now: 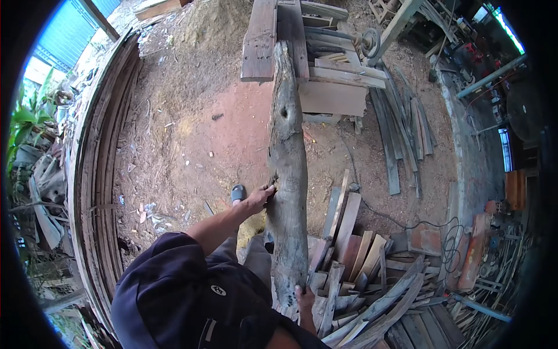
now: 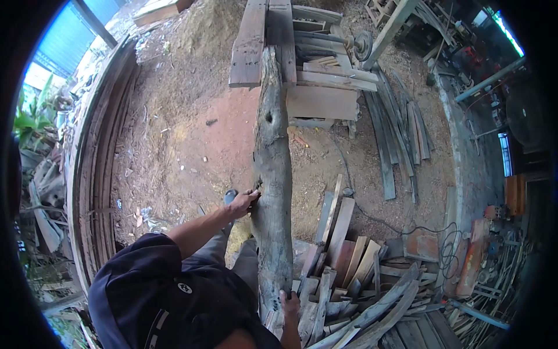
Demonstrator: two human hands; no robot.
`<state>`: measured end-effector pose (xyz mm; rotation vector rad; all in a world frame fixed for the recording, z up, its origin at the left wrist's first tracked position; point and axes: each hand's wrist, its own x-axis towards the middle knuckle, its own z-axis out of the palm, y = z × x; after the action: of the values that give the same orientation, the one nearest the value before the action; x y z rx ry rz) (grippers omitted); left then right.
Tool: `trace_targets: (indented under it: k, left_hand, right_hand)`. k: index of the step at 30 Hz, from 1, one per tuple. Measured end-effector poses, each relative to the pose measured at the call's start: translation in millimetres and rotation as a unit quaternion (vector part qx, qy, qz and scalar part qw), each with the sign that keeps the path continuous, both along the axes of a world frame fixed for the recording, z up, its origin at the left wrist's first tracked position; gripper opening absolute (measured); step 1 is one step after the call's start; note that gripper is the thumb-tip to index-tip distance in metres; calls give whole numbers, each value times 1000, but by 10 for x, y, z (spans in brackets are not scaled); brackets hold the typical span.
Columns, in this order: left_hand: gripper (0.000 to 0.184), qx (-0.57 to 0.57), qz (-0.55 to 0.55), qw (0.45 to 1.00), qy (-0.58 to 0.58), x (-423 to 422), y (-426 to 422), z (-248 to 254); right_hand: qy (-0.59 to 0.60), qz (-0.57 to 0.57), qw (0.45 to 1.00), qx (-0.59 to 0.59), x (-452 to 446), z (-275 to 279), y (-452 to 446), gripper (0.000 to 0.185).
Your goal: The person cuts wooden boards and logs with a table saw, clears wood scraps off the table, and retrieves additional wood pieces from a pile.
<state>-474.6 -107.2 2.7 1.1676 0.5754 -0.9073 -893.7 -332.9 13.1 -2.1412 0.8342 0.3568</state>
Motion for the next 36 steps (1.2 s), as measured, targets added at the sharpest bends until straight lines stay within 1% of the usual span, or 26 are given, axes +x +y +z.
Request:
trace_targets:
  k: [2, 4, 6, 9, 13, 16, 18, 20, 24, 25, 26, 27, 30, 32, 33, 35, 36]
  left_hand:
    - [20, 17, -7, 1000, 13, -115, -6, 87]
    - [19, 12, -8, 1000, 20, -226, 21, 2]
    - [16, 1, 8, 999, 40, -314, 1, -26]
    - [15, 4, 29, 999, 39, -359, -17, 14]
    - [17, 1, 22, 999, 29, -295, -12, 35]
    - [20, 8, 3, 1000, 5, -232, 5, 91]
    - [23, 14, 2, 1000, 4, -133, -1, 25]
    - [26, 20, 1, 1000, 3, -23, 10, -52]
    - [31, 14, -7, 1000, 1, 228, 36, 19]
    - [32, 7, -6, 1000, -3, 260, 40, 16]
    - [32, 3, -10, 1000, -2, 275, 49, 14]
    - [32, 4, -9, 1000, 0, 276, 61, -21]
    - [33, 2, -6, 1000, -3, 257, 81, -39]
    - [28, 8, -4, 1000, 9, 211, 65, 52]
    - [28, 8, -3, 1000, 7, 167, 74, 10]
    - [23, 9, -5, 999, 31, 131, 94, -115]
    - [21, -4, 3, 999, 32, 110, 93, -77]
  right_hand:
    - [11, 12, 1000, -6, -225, -76, -28, 53]
    - [18, 27, 999, -12, -300, -46, -54, 53]
    - [124, 37, 991, 23, -340, 25, -85, 61]
    - [137, 36, 989, 36, -385, -27, -97, 65]
    - [124, 27, 991, 40, -331, -66, -110, 63]
    - [121, 51, 991, 25, -245, -94, -108, 61]
    - [65, 53, 996, 0, -134, -67, -69, 58]
    - [56, 44, 997, 10, 17, -46, -36, 59]
    - [40, 38, 998, 40, 359, 125, -5, 59]
    - [39, 37, 998, 40, 360, 82, -16, 59]
    - [46, 46, 997, 29, 381, 67, -20, 63]
    - [53, 55, 997, 20, 379, 61, -14, 67]
    - [61, 60, 996, 15, 357, 74, -3, 66]
    - [48, 60, 997, 11, 268, 57, 13, 63]
    - [35, 61, 997, 6, 221, 39, 11, 60]
    - [38, 67, 997, 12, 166, 24, 3, 60]
    - [42, 71, 996, 18, 153, 40, -10, 60]
